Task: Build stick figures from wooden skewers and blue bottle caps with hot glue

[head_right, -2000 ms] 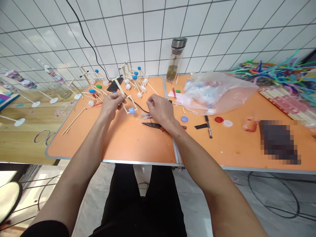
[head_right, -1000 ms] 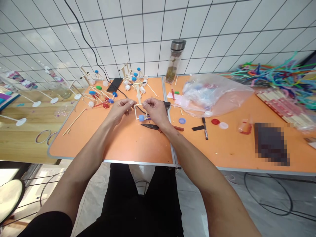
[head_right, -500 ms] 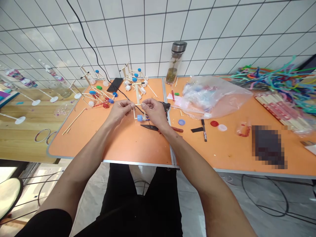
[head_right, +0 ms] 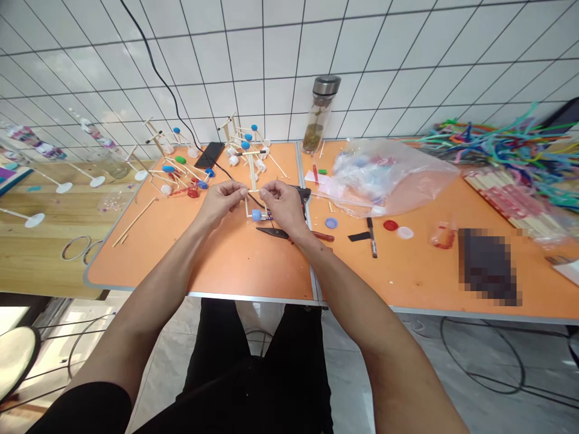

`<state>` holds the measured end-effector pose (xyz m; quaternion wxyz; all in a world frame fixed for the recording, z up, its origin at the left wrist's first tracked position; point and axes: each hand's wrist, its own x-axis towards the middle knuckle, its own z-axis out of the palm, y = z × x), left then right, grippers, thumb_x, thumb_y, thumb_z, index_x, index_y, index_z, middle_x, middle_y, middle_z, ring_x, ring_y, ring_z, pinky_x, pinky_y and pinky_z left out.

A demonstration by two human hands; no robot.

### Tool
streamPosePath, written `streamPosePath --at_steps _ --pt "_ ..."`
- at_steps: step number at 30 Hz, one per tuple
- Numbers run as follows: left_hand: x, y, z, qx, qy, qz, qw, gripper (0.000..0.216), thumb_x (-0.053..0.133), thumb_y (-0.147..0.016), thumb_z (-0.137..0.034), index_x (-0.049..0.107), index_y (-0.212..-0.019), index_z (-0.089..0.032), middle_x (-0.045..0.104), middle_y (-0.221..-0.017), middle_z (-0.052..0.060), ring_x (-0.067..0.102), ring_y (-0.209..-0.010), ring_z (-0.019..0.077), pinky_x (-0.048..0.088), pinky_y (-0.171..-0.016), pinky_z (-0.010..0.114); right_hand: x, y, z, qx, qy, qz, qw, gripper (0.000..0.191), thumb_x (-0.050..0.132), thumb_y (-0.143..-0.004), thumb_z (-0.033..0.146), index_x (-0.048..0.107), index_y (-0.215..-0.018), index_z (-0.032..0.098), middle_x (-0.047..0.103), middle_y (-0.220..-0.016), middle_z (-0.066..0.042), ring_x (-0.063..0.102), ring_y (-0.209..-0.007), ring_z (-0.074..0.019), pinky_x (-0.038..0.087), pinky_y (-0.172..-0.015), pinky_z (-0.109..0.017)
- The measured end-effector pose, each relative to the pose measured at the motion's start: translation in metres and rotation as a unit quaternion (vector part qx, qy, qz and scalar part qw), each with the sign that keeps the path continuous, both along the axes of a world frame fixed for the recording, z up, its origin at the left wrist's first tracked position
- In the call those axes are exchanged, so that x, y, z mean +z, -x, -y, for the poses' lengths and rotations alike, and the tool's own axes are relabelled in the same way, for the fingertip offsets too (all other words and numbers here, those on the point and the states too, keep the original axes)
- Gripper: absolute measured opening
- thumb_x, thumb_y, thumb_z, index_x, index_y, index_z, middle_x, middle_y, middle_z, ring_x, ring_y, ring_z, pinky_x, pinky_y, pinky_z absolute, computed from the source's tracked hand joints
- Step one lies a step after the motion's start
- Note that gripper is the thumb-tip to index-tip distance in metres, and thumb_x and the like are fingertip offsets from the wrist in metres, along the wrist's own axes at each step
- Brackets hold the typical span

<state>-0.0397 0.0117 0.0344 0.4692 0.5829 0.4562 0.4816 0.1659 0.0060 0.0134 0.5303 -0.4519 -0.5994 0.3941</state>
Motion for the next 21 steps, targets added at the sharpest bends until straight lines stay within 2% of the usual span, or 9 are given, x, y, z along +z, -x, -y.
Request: streamPosePath --at_steps 3,9,21 --pt "-0.0004 0.0004 0.0001 0.002 -0.004 -0.007 1.000 0.056 0.103 -0.065 -0.066 0.079 -0.083 -0.019 0.072 -0.074 0.000 0.049 -0.057 0.0087 0.038 -0.051 0.025 -0.0020 -0.0008 -0.0012 0.002 -0.005 0.002 1.000 0.020 0.077 -0.090 0.042 0.073 -0.090 0.022 0.072 -0.083 -0.002 0.062 -0.077 -0.0184 0.049 -0.074 -0.034" --pt "-0.0024 0.0010 -0.0026 0.009 -0.024 -0.015 1.000 0.053 0.101 -0.066 -0.065 0.078 -0.075 -0.018 0.061 -0.061 -0.003 0.044 -0.056 0.0092 0.034 -0.052 0.026 -0.0031 -0.0003 -0.0020 0.008 -0.006 -0.007 1.000 0.023 0.077 -0.090 0.044 0.074 -0.092 0.022 0.073 -0.084 -0.002 0.061 -0.076 -0.0181 0.050 -0.076 -0.035" --pt "-0.0003 -0.0006 -0.0018 0.007 -0.009 -0.003 1.000 0.055 0.102 -0.063 -0.064 0.080 -0.084 -0.019 0.073 -0.073 0.001 0.050 -0.058 0.0097 0.038 -0.053 0.025 -0.0056 0.0006 -0.0038 0.003 -0.010 -0.012 1.000 0.023 0.075 -0.088 0.045 0.074 -0.091 0.022 0.072 -0.082 -0.001 0.060 -0.074 -0.0171 0.048 -0.072 -0.034"
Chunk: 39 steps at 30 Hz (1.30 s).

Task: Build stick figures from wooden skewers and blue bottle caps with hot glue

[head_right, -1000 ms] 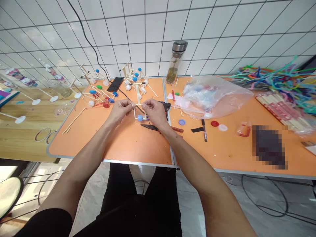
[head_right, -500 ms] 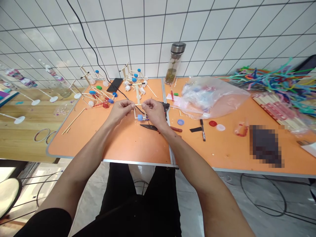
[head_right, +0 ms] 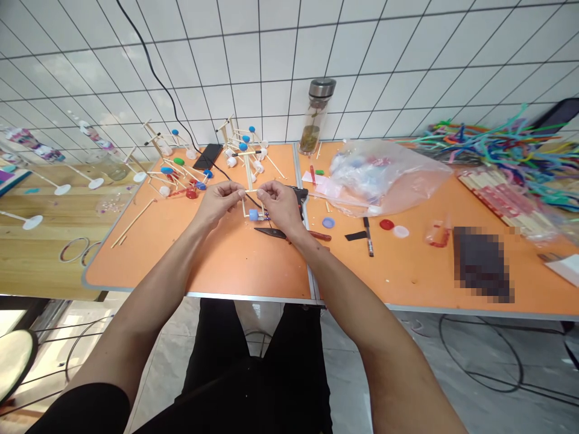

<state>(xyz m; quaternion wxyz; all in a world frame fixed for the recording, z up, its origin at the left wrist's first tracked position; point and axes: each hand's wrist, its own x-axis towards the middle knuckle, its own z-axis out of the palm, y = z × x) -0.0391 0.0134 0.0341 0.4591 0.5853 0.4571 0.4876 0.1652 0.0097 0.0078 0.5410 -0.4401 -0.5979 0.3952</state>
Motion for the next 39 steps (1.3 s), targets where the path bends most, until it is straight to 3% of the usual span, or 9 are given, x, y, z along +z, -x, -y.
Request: streamPosePath --at_steps 12,23,31,39 --pt "0.0002 -0.0011 0.0026 -0.006 -0.006 -0.011 1.000 0.053 0.103 -0.063 -0.063 0.081 -0.081 -0.018 0.075 -0.074 0.003 0.049 -0.060 0.0101 0.036 -0.054 0.026 0.0007 0.0030 0.0022 0.017 -0.001 0.014 1.000 0.028 0.075 -0.085 0.051 0.072 -0.086 0.023 0.070 -0.076 0.000 0.057 -0.068 -0.0167 0.045 -0.065 -0.033" --pt "0.0013 -0.0048 0.0058 -0.025 -0.027 -0.018 0.999 0.057 0.100 -0.065 -0.070 0.078 -0.072 -0.018 0.070 -0.071 0.002 0.050 -0.065 0.0114 0.038 -0.061 0.027 -0.0010 0.0057 0.0027 0.037 -0.005 0.019 0.999 0.032 0.078 -0.083 0.055 0.074 -0.087 0.023 0.075 -0.082 -0.002 0.063 -0.075 -0.0194 0.049 -0.068 -0.034" --pt "0.0021 -0.0028 0.0060 -0.018 -0.034 -0.038 0.999 0.051 0.097 -0.070 -0.066 0.078 -0.072 -0.018 0.070 -0.069 0.002 0.050 -0.064 0.0121 0.038 -0.061 0.027 -0.0004 0.0052 0.0028 0.044 0.007 0.025 0.999 0.039 0.082 -0.083 0.061 0.073 -0.088 0.024 0.073 -0.081 -0.001 0.061 -0.075 -0.0181 0.047 -0.070 -0.033" --pt "0.0016 0.0003 0.0029 -0.005 -0.033 -0.032 0.999 0.051 0.098 -0.070 -0.065 0.077 -0.072 -0.018 0.070 -0.068 0.002 0.046 -0.059 0.0111 0.033 -0.056 0.027 -0.0008 0.0037 0.0061 0.027 -0.017 0.081 0.996 0.026 0.078 -0.090 0.050 0.074 -0.094 0.025 0.076 -0.088 -0.001 0.064 -0.077 -0.0187 0.049 -0.072 -0.035"
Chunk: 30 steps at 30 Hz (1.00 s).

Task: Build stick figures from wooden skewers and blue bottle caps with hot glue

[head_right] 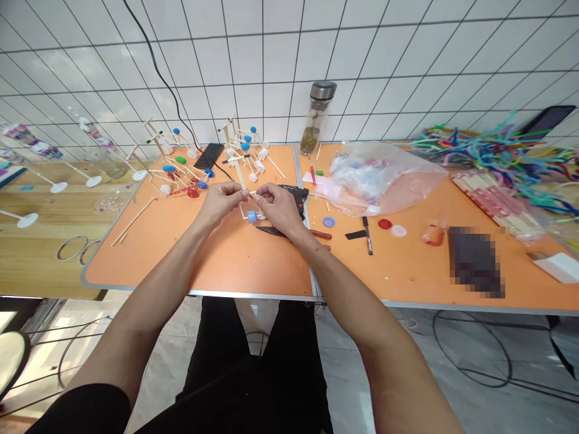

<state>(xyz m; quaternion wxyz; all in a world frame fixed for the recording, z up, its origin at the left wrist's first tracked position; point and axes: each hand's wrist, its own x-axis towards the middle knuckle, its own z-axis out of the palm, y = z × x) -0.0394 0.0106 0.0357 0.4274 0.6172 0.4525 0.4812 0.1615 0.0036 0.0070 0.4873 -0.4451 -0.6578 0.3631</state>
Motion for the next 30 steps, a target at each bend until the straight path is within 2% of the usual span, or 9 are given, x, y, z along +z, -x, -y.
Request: streamPosePath --at_steps 5,10,14,16,20,21,23,25,30 --pt "0.000 0.005 -0.005 0.010 -0.008 0.006 1.000 0.049 0.097 -0.070 -0.064 0.077 -0.070 -0.019 0.069 -0.066 0.002 0.046 -0.057 0.0104 0.033 -0.055 0.027 0.007 -0.005 0.000 -0.033 -0.009 0.049 0.998 0.022 0.078 -0.091 0.040 0.077 -0.106 0.024 0.082 -0.100 -0.004 0.071 -0.084 -0.0215 0.056 -0.081 -0.039" --pt "0.001 0.007 -0.008 0.027 -0.012 0.026 0.999 0.044 0.095 -0.070 -0.060 0.077 -0.071 -0.019 0.073 -0.068 0.003 0.047 -0.054 0.0101 0.034 -0.052 0.026 0.042 -0.030 0.016 -0.084 -0.050 0.093 0.991 0.025 0.079 -0.094 0.034 0.078 -0.116 0.024 0.082 -0.102 -0.006 0.073 -0.085 -0.0229 0.059 -0.084 -0.042" --pt "0.000 0.009 -0.010 0.034 -0.009 0.040 0.999 0.046 0.098 -0.066 -0.061 0.077 -0.071 -0.020 0.075 -0.069 0.004 0.049 -0.053 0.0101 0.035 -0.050 0.026 0.071 -0.084 0.052 -0.194 -0.099 0.156 0.963 0.036 0.080 -0.097 0.040 0.077 -0.131 0.027 0.083 -0.115 -0.009 0.076 -0.093 -0.0274 0.062 -0.088 -0.047" --pt "0.000 0.009 -0.011 0.037 -0.010 0.040 0.998 0.048 0.099 -0.065 -0.062 0.076 -0.070 -0.020 0.075 -0.068 0.004 0.050 -0.053 0.0101 0.035 -0.049 0.025 0.072 -0.127 0.075 -0.299 -0.110 0.214 0.923 0.048 0.081 -0.097 0.050 0.076 -0.139 0.028 0.083 -0.123 -0.012 0.079 -0.098 -0.0315 0.064 -0.092 -0.053" --pt "-0.001 0.009 -0.012 0.041 -0.022 0.043 0.998 0.048 0.099 -0.066 -0.061 0.076 -0.069 -0.019 0.075 -0.066 0.004 0.048 -0.051 0.0092 0.035 -0.048 0.024 0.042 -0.224 0.120 -0.568 -0.074 0.312 0.758 0.111 0.071 -0.080 0.096 0.073 -0.155 0.014 0.077 -0.143 -0.034 0.074 -0.132 -0.0538 0.056 -0.108 -0.076" --pt "-0.001 0.008 -0.012 0.040 -0.023 0.044 0.998 0.047 0.099 -0.066 -0.060 0.076 -0.069 -0.019 0.075 -0.066 0.004 0.048 -0.051 0.0089 0.035 -0.048 0.024 0.031 -0.245 0.131 -0.606 -0.036 0.319 0.727 0.124 0.068 -0.075 0.104 0.070 -0.161 0.013 0.072 -0.150 -0.038 0.066 -0.145 -0.0591 0.053 -0.111 -0.081" --pt "0.000 0.008 -0.012 0.041 -0.023 0.050 0.998 0.047 0.099 -0.065 -0.059 0.076 -0.069 -0.019 0.075 -0.066 0.003 0.048 -0.050 0.0085 0.035 -0.047 0.024 0.008 -0.277 0.151 -0.646 0.035 0.325 0.689 0.137 0.073 -0.065 0.107 0.065 -0.168 0.017 0.068 -0.153 -0.043 0.064 -0.148 -0.0630 0.051 -0.108 -0.084" --pt "0.001 0.007 -0.012 0.044 -0.018 0.053 0.997 0.046 0.100 -0.064 -0.058 0.076 -0.069 -0.019 0.074 -0.065 0.003 0.049 -0.050 0.0088 0.034 -0.047 0.023 -0.009 -0.294 0.167 -0.650 0.090 0.333 0.677 0.129 0.082 -0.064 0.099 0.065 -0.169 0.025 0.067 -0.153 -0.044 0.066 -0.144 -0.0654 0.051 -0.104 -0.087" --pt "0.001 0.008 -0.012 0.051 -0.009 0.050 0.997 0.043 0.099 -0.065 -0.056 0.076 -0.070 -0.019 0.076 -0.067 0.004 0.049 -0.050 0.0087 0.034 -0.046 0.023 -0.031 -0.308 0.181 -0.614 0.193 0.351 0.680 0.131 0.092 -0.060 0.079 0.059 -0.174 0.022 0.063 -0.153 -0.049 0.063 -0.148 -0.0662 0.051 -0.107 -0.081"
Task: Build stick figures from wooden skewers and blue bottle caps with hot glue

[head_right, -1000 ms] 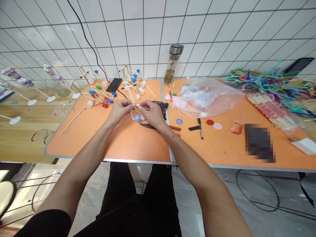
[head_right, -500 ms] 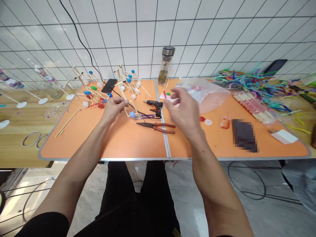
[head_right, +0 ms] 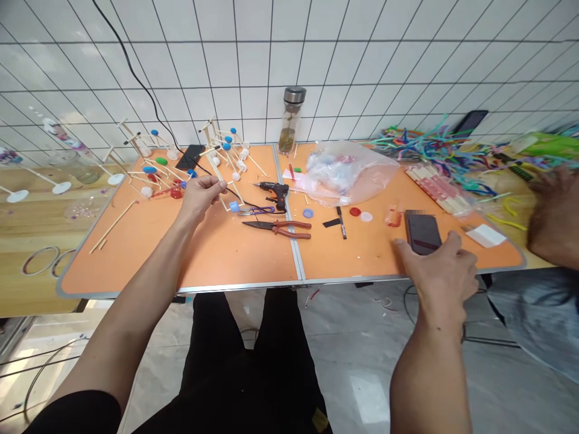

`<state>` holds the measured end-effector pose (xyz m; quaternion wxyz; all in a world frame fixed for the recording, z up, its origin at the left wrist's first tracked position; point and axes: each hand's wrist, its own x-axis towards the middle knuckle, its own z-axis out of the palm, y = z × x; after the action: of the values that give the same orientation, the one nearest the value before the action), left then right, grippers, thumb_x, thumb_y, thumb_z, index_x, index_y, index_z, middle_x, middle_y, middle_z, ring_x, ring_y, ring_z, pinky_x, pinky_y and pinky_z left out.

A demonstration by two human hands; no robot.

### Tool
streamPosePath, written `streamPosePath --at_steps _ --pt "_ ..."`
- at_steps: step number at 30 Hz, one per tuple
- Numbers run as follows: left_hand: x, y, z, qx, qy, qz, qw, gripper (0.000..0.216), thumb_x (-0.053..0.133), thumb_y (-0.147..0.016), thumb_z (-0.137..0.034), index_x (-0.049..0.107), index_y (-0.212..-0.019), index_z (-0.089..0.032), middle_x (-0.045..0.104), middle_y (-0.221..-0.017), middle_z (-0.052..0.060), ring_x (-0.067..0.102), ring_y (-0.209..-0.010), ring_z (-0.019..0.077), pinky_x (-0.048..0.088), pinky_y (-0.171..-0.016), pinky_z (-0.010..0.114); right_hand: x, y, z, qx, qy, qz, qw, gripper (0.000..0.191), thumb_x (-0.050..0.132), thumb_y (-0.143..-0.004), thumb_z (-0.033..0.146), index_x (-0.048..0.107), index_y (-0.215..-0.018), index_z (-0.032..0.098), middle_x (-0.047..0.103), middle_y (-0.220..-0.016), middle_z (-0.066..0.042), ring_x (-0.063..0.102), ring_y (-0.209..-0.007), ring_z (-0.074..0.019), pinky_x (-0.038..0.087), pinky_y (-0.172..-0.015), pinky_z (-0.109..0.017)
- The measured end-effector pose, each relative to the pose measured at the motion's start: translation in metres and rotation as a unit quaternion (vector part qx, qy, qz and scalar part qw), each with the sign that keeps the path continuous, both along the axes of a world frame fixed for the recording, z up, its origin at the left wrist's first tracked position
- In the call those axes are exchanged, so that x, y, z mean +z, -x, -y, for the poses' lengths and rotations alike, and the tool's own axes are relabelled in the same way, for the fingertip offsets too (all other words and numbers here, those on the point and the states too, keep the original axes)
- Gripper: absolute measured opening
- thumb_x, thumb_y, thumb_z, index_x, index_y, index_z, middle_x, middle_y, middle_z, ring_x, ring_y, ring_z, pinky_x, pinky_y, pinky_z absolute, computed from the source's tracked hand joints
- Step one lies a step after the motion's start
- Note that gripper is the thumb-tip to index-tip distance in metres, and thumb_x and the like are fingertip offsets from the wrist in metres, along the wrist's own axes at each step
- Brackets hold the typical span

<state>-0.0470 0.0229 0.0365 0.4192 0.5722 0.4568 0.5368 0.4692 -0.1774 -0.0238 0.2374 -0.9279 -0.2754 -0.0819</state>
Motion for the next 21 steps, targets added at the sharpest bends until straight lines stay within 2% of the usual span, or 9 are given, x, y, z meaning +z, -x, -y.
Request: streamPosePath --at_steps 5,8,13,18,21 --pt "-0.001 0.001 -0.001 0.003 -0.001 0.001 1.000 0.046 0.101 -0.064 -0.057 0.075 -0.068 -0.019 0.075 -0.066 0.004 0.049 -0.051 0.0087 0.035 -0.047 0.022 -0.012 -0.011 -0.001 0.001 -0.017 0.007 1.000 0.131 0.085 -0.056 0.092 0.062 -0.171 0.032 0.067 -0.141 -0.050 0.065 -0.137 -0.0710 0.044 -0.091 -0.088" --pt "0.000 0.001 -0.001 0.005 -0.001 0.004 1.000 0.046 0.101 -0.064 -0.057 0.075 -0.069 -0.019 0.075 -0.067 0.004 0.049 -0.051 0.0085 0.035 -0.047 0.023 -0.014 -0.011 -0.002 -0.011 -0.012 0.008 1.000 0.133 0.080 -0.056 0.095 0.062 -0.171 0.030 0.067 -0.142 -0.050 0.065 -0.138 -0.0703 0.043 -0.092 -0.086" --pt "0.000 0.001 0.000 0.000 -0.011 0.003 1.000 0.047 0.101 -0.066 -0.058 0.075 -0.069 -0.019 0.075 -0.066 0.003 0.049 -0.050 0.0086 0.036 -0.047 0.023 -0.014 -0.010 -0.005 -0.032 -0.007 0.016 0.999 0.127 0.077 -0.060 0.087 0.064 -0.171 0.028 0.068 -0.146 -0.048 0.065 -0.144 -0.0656 0.044 -0.097 -0.083" --pt "-0.001 0.002 -0.001 0.001 -0.013 -0.003 1.000 0.043 0.099 -0.068 -0.055 0.076 -0.070 -0.019 0.076 -0.067 0.004 0.050 -0.051 0.0089 0.037 -0.048 0.023 -0.019 -0.023 -0.013 -0.055 -0.014 0.024 0.998 0.125 0.079 -0.053 0.085 0.070 -0.165 0.031 0.071 -0.143 -0.047 0.065 -0.140 -0.0685 0.041 -0.093 -0.085" --pt "-0.002 0.002 -0.002 0.005 -0.012 -0.001 1.000 0.038 0.097 -0.070 -0.051 0.077 -0.071 -0.019 0.077 -0.068 0.004 0.050 -0.051 0.0087 0.037 -0.048 0.023 -0.013 -0.020 -0.015 -0.062 -0.011 0.021 0.998 0.122 0.082 -0.053 0.075 0.071 -0.164 0.028 0.071 -0.141 -0.048 0.066 -0.138 -0.0689 0.041 -0.092 -0.083"
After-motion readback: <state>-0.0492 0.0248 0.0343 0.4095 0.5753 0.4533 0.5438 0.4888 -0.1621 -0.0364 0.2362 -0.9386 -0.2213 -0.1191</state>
